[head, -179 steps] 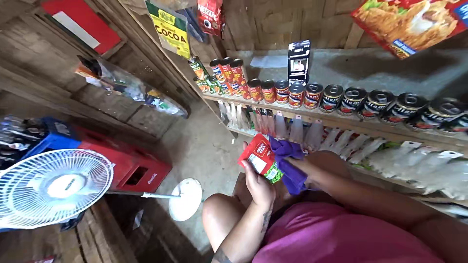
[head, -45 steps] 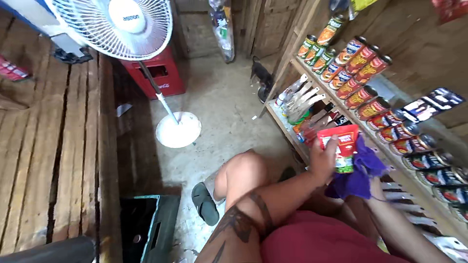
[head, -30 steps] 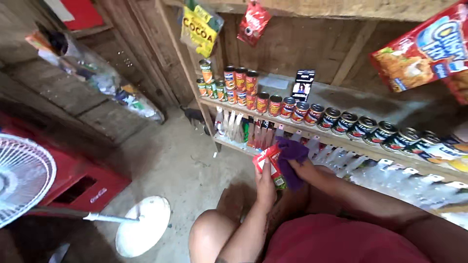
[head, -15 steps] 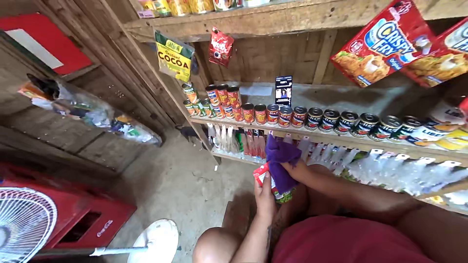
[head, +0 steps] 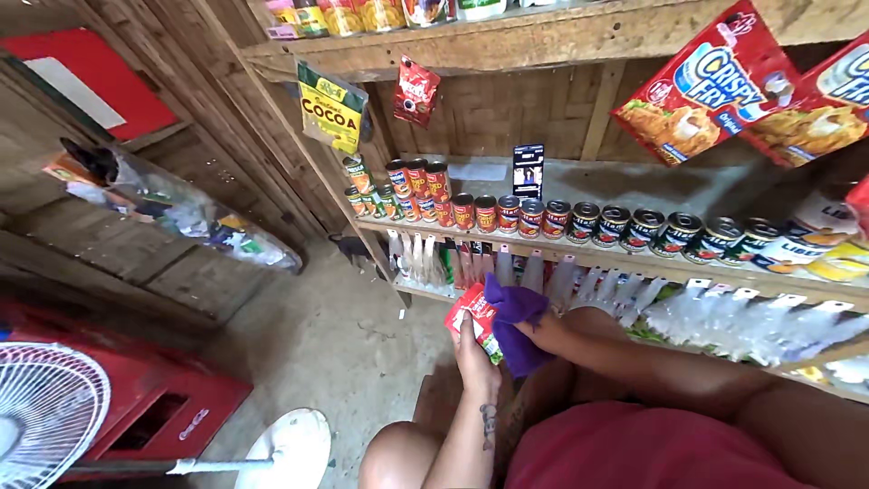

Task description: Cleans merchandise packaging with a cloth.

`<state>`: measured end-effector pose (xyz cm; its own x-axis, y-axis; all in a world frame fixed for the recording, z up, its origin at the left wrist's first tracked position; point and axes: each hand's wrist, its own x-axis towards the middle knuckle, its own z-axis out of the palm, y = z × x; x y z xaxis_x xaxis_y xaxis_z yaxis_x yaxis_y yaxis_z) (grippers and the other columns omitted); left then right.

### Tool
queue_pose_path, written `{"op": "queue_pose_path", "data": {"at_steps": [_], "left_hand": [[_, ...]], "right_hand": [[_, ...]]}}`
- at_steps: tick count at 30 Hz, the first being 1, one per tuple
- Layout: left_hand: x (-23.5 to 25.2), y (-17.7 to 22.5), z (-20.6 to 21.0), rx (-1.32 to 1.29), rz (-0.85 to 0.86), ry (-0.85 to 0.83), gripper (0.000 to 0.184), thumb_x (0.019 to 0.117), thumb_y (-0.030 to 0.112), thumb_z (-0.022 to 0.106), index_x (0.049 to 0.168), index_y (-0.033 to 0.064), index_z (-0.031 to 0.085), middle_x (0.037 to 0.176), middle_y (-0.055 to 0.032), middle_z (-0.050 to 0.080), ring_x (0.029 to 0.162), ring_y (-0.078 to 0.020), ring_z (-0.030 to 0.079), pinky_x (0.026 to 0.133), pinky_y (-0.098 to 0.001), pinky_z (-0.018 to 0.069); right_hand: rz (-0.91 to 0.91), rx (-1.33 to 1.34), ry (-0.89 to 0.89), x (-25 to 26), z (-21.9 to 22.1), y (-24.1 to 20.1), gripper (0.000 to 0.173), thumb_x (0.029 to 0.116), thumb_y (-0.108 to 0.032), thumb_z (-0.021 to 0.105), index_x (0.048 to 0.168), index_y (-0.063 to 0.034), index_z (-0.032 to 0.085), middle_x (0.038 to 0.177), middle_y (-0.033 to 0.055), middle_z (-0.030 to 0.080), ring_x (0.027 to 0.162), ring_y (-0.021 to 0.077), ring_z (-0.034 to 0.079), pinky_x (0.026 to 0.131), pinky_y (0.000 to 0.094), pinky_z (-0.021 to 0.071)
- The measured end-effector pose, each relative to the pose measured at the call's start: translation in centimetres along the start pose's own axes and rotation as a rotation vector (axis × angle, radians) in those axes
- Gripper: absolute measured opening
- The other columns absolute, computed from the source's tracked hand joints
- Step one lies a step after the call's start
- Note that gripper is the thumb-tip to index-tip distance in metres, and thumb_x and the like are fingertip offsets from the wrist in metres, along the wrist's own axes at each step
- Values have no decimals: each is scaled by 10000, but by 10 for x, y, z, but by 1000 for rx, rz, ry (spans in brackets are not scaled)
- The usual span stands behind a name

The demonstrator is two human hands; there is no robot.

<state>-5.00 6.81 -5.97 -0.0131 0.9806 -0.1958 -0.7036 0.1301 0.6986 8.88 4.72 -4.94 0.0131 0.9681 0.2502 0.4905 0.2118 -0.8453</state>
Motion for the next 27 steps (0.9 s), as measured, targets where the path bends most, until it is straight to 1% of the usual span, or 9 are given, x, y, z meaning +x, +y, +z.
{"op": "queue_pose_path", "data": {"at_steps": [5, 9, 12, 14, 17, 20, 23, 27], "left_hand": [[0, 0, 1, -28, -53, -4, 329, 1107, 224, 383, 1377, 40, 428, 1036, -146, 702, 919, -203, 724, 793, -370, 620], [-2, 0, 2, -22, -19, 8, 294, 1103, 199, 393, 1333, 26, 452, 1004, -140, 711, 895, -193, 731, 776, -362, 627], [-3, 1, 4, -20, 15, 27, 280, 1100, 179, 398, 1321, 19, 459, 987, -136, 715, 876, -194, 734, 768, -362, 629], [-2, 1, 3, -20, 35, 34, 284, 1100, 177, 387, 1331, 24, 451, 992, -121, 715, 880, -184, 733, 771, -355, 629], [4, 4, 0, -42, 38, 72, 302, 1111, 233, 363, 1317, 36, 462, 980, -126, 709, 870, -191, 731, 753, -369, 629], [10, 10, -4, -56, 19, 111, 323, 1114, 268, 362, 1332, 51, 461, 1005, -133, 697, 892, -203, 724, 763, -391, 625], [11, 11, -4, -63, 22, 109, 338, 1113, 276, 363, 1347, 50, 457, 1023, -139, 697, 904, -213, 724, 772, -399, 625], [10, 11, -4, -64, 38, 118, 332, 1114, 268, 357, 1341, 48, 458, 1017, -134, 696, 903, -207, 724, 773, -397, 624]], "right_hand": [[6, -29, -16, 0, -4, 2, 355, 1001, -221, 608, 1191, 71, 672, 1165, 193, 701, 1147, 182, 646, 1040, 325, 489], [16, -58, -18, -1, -6, 2, 371, 986, -211, 625, 1210, 83, 658, 1186, 213, 693, 1164, 213, 644, 1055, 347, 483], [17, -66, -7, -1, -6, 1, 374, 971, -196, 639, 1204, 97, 656, 1172, 223, 697, 1157, 232, 650, 1050, 357, 487], [34, -46, -11, -2, -5, 0, 389, 968, -200, 646, 1221, 95, 645, 1182, 212, 694, 1160, 210, 646, 1052, 339, 485], [31, -25, -21, -5, -4, -1, 401, 953, -217, 670, 1220, 80, 650, 1169, 185, 703, 1138, 165, 652, 1034, 301, 494], [54, -23, -74, -7, -3, -2, 425, 954, -254, 682, 1231, 66, 651, 1182, 180, 700, 1149, 161, 644, 1045, 305, 485], [12, -17, -61, -6, 2, 8, 445, 944, -286, 691, 1233, 50, 654, 1173, 161, 707, 1144, 144, 649, 1038, 296, 495], [30, -26, -100, -5, -2, 1, 441, 932, -266, 708, 1222, 63, 659, 1172, 174, 707, 1144, 156, 648, 1043, 305, 487]]}}
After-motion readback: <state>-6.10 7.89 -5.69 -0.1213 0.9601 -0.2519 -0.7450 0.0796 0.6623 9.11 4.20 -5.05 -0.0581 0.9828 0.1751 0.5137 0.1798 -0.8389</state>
